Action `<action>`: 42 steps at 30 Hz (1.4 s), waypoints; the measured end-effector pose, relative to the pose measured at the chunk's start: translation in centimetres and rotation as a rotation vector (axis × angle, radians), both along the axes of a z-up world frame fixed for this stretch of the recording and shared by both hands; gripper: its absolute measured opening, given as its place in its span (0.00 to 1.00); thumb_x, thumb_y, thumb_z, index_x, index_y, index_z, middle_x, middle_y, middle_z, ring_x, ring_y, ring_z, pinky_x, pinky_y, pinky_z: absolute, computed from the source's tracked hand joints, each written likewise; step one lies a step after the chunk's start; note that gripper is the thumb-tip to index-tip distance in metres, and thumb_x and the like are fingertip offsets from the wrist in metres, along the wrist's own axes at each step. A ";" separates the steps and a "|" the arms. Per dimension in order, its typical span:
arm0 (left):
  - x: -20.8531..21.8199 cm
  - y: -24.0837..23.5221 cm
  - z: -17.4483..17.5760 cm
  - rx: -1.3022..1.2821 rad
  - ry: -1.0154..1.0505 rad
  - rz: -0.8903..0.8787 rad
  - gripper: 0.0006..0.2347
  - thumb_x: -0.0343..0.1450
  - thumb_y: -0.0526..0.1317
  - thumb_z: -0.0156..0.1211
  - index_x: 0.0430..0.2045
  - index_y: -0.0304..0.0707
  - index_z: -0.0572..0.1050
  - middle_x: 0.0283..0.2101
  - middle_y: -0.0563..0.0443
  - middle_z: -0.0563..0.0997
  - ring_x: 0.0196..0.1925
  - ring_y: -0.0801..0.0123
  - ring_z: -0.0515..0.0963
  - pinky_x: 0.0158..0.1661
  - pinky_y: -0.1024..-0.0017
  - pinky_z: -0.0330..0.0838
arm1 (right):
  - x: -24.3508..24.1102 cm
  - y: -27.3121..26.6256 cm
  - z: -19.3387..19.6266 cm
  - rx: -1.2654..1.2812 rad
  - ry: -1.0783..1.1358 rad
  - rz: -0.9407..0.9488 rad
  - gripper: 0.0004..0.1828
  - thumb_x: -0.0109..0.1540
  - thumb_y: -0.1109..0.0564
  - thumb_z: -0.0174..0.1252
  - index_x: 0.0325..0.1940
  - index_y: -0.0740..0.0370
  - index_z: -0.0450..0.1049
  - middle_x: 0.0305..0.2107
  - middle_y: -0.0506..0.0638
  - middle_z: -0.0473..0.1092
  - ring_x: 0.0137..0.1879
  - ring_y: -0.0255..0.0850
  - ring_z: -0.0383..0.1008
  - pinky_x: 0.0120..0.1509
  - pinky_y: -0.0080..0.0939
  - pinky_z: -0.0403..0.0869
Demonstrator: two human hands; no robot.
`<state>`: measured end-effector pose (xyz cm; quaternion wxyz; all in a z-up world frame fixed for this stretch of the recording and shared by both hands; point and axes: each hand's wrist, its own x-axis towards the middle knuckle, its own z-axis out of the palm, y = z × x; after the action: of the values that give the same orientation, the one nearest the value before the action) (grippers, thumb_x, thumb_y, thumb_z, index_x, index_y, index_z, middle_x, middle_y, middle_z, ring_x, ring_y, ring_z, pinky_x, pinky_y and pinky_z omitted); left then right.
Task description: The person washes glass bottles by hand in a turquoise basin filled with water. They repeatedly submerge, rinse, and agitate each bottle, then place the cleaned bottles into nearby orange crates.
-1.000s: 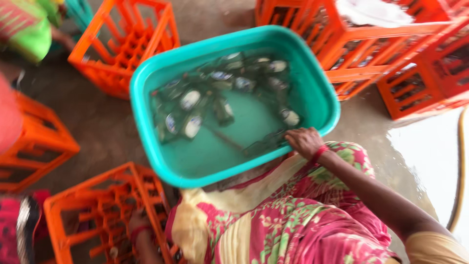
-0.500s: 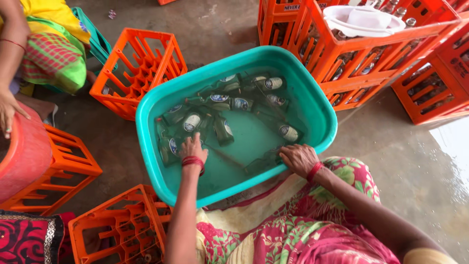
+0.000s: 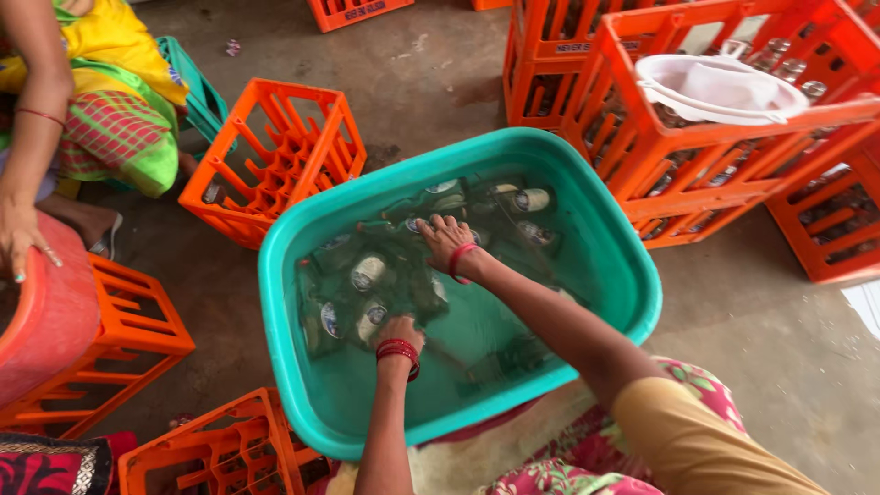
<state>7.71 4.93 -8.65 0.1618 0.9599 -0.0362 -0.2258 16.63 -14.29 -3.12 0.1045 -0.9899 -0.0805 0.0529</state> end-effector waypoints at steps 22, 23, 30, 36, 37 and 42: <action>3.6 -3.5 -0.7 -2.070 -0.380 0.945 0.15 0.67 0.30 0.67 0.44 0.36 0.68 0.34 0.51 0.77 0.34 0.66 0.80 0.43 0.65 0.78 | -12.8 -1.2 2.1 0.398 -0.137 0.175 0.46 0.53 0.46 0.73 0.73 0.49 0.62 0.56 0.53 0.70 0.62 0.54 0.71 0.64 0.53 0.70; 3.2 -4.1 -0.3 -2.064 -0.361 0.902 0.14 0.67 0.29 0.65 0.43 0.35 0.68 0.32 0.51 0.76 0.33 0.67 0.79 0.42 0.64 0.78 | -12.5 -1.6 1.6 0.500 -0.103 0.214 0.46 0.54 0.45 0.73 0.73 0.52 0.61 0.58 0.55 0.69 0.63 0.53 0.71 0.64 0.51 0.70; 1.5 -3.3 2.3 -2.052 -0.207 0.517 0.11 0.70 0.30 0.60 0.46 0.29 0.69 0.26 0.52 0.73 0.30 0.70 0.75 0.44 0.64 0.80 | -7.0 -3.4 -4.6 0.810 0.528 0.275 0.43 0.58 0.44 0.71 0.71 0.65 0.64 0.54 0.56 0.75 0.58 0.39 0.73 0.63 0.42 0.71; 2.9 -3.8 0.5 -1.688 -0.190 0.506 0.19 0.71 0.37 0.65 0.53 0.33 0.66 0.40 0.51 0.76 0.41 0.72 0.77 0.47 0.72 0.75 | -7.2 -1.7 -8.0 0.700 0.358 -0.016 0.32 0.57 0.51 0.67 0.60 0.63 0.62 0.43 0.59 0.75 0.50 0.49 0.77 0.56 0.48 0.73; 2.9 -4.0 -0.4 -1.653 -0.172 0.534 0.19 0.72 0.39 0.65 0.54 0.33 0.66 0.43 0.52 0.76 0.44 0.73 0.77 0.48 0.73 0.74 | -7.7 -1.5 -8.4 0.716 0.210 0.019 0.32 0.56 0.53 0.68 0.58 0.63 0.62 0.43 0.60 0.74 0.51 0.51 0.76 0.55 0.49 0.72; 3.4 -4.9 -3.3 -1.767 -0.101 0.428 0.18 0.73 0.44 0.67 0.50 0.31 0.69 0.46 0.48 0.77 0.50 0.70 0.78 0.55 0.73 0.72 | -9.2 -1.3 -9.3 0.709 -0.080 -0.162 0.28 0.51 0.55 0.72 0.48 0.61 0.64 0.39 0.57 0.72 0.46 0.53 0.75 0.50 0.50 0.73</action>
<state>11.09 0.00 -11.92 0.8752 0.4815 -0.0242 -0.0389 7.42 -15.55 -12.42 0.4418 -0.8965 -0.0193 -0.0255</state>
